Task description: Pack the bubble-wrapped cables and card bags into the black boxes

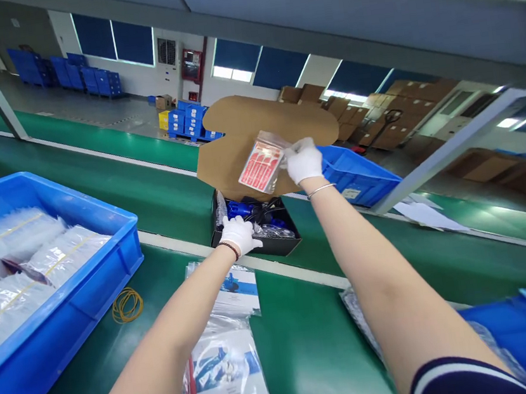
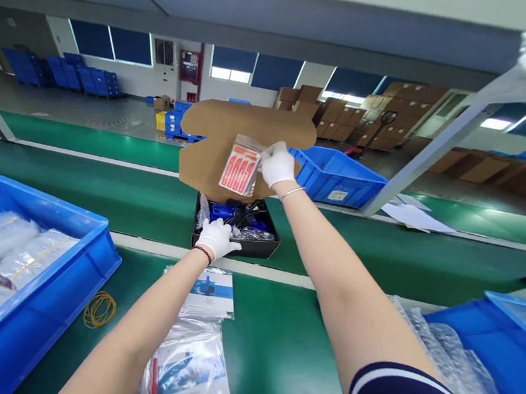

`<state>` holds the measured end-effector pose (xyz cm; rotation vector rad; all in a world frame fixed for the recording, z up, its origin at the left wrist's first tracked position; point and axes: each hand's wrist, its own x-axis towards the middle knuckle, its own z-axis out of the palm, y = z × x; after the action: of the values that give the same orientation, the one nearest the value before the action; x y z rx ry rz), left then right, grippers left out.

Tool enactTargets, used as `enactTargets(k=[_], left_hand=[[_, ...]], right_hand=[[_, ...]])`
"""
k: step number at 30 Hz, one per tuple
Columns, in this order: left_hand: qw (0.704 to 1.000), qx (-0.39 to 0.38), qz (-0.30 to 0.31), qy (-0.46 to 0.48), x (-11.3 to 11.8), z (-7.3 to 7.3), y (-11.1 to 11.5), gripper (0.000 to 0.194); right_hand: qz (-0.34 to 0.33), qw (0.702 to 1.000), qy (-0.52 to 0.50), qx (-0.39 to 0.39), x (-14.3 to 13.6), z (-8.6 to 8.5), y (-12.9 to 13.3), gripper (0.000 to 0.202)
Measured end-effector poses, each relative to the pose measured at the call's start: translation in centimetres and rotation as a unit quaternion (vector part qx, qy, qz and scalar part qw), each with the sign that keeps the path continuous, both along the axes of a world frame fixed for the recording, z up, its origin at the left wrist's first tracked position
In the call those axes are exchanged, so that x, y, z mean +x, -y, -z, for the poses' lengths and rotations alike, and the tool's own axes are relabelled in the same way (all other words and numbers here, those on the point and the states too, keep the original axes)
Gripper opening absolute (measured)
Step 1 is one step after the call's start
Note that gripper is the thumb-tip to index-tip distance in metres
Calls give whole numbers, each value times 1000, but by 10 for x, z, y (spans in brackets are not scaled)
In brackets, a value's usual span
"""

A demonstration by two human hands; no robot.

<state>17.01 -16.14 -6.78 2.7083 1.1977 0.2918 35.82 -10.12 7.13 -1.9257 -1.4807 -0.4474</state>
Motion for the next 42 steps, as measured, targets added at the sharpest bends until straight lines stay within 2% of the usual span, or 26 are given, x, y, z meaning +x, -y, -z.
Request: enactTargets(k=[2,4,7,9,11,15,18,19,20,22,24,26,28,30,32,34,35,37,39,40,42], left_hand=[[999,32,28,30,-5,-7,7,50],[993,69,41,90,-17,-18,14,41],[976,87,22,199,-45,-41,23,36],[964,71,-12,257,-70,-58,30,35],[949,59,-57,305,-96,-72,37,33],[927,55,-117,353,-143,-92,57,33],[920,49,-137,365,-162,-96,71,35],[920,46,-139,363,-165,-96,74,36],[923,43,-139,357,-166,-95,77,36],[933,33,-124,337,-166,-90,80,35],[944,5,-87,318,-160,-83,84,30],[953,-71,-27,292,-149,-73,89,27],[949,-167,38,264,-133,-63,98,25],[934,-230,72,265,-118,-54,107,24],[919,-245,76,300,-110,-51,113,25],[909,-234,53,341,-113,-53,113,25],[907,-222,36,357,-117,-55,111,25],[904,-188,-1,383,-127,-60,104,27],[904,-152,-25,398,-136,-64,98,29],[905,-141,-29,401,-138,-65,97,30],[903,-136,-37,406,-139,-65,97,32]], right_hand=[[53,997,41,38,1,-17,22,30],[90,990,103,20,-10,-17,44,29],[62,977,181,-98,-44,13,73,34],[-14,958,197,-209,-69,43,90,35],[-74,942,180,-273,-92,71,109,38],[-78,939,87,-324,-123,113,157,51],[-57,904,-36,-422,-128,144,188,87],[-62,896,-98,-429,-125,155,196,94],[-73,891,-169,-414,-121,165,201,94],[-105,877,-314,-347,-110,179,207,78],[-121,856,-422,-274,-102,182,211,54],[-111,846,-475,-214,-100,173,218,36],[-100,857,-485,-143,-104,159,228,29],[-105,872,-467,-100,-108,145,239,29],[-127,892,-416,-126,-102,134,250,34],[-112,923,-315,-190,-80,127,265,37],[-66,943,-243,-216,-65,124,275,37],[89,964,-94,-230,-31,119,299,37],[236,948,4,-214,-3,119,324,42],[272,938,22,-214,7,121,334,43],[269,932,9,-245,21,128,348,31]])
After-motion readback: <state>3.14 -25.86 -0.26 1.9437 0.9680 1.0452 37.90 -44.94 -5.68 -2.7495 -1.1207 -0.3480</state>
